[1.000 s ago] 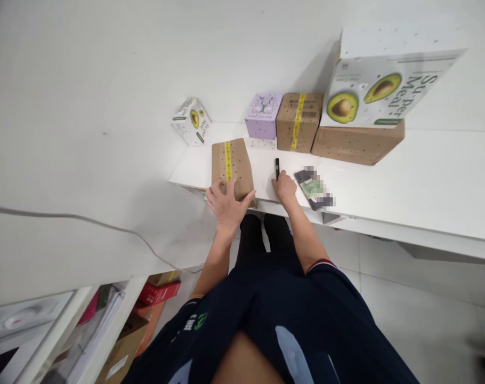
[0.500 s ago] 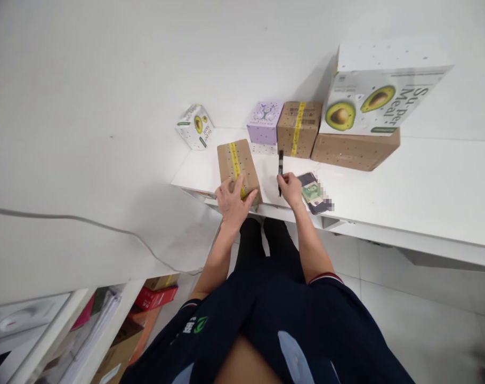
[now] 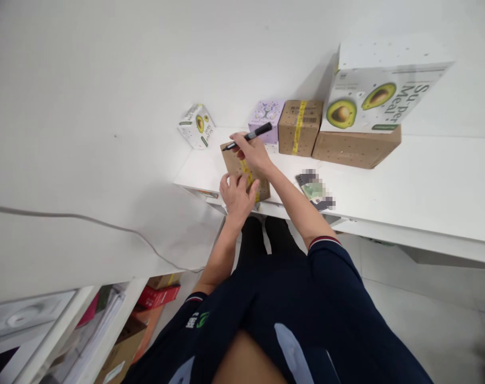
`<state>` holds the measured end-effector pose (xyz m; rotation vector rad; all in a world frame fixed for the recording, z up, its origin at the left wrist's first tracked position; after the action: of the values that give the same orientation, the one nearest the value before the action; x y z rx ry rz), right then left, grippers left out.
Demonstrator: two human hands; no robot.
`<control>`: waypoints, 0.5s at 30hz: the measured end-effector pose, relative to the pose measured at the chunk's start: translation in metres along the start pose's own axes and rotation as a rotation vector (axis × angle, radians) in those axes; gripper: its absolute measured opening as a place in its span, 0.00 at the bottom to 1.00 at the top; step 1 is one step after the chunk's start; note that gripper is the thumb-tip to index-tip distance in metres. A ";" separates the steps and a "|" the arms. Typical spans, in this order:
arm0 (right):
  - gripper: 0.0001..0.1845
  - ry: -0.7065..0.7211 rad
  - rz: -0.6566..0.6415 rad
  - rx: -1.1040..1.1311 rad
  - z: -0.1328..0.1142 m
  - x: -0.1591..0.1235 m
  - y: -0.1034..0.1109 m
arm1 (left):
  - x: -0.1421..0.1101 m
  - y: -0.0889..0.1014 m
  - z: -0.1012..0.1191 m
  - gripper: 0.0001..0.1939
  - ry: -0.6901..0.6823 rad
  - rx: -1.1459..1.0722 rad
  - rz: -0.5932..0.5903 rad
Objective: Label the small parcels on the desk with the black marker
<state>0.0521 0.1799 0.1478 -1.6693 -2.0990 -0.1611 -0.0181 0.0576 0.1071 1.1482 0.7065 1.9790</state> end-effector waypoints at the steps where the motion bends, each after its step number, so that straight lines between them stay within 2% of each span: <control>1: 0.23 -0.027 -0.037 0.008 0.007 0.000 -0.003 | 0.003 -0.002 0.000 0.22 -0.018 -0.012 0.000; 4: 0.22 -0.053 -0.059 0.028 0.021 -0.002 -0.005 | 0.011 -0.011 -0.005 0.21 -0.043 -0.043 -0.020; 9: 0.21 -0.107 0.054 0.131 0.025 -0.002 0.001 | 0.015 -0.023 -0.015 0.18 -0.028 -0.079 0.002; 12: 0.16 -0.129 0.061 0.188 0.023 -0.002 0.000 | 0.013 -0.025 -0.017 0.18 -0.046 -0.090 0.017; 15: 0.08 -0.064 0.078 0.097 0.021 -0.005 0.000 | 0.013 -0.025 -0.019 0.19 -0.047 -0.103 0.006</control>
<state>0.0474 0.1836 0.1268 -1.7155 -2.0487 0.0186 -0.0317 0.0810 0.0866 1.1325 0.5707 1.9635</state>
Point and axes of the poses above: each hand's wrist, its own x-axis towards the middle knuckle, its own y-axis out of the back of the hand, z = x × y, the point moved 4 cm from there along x, towards the middle knuckle, and after that the axes turned 13 degrees about y, right-handed, at the moved point
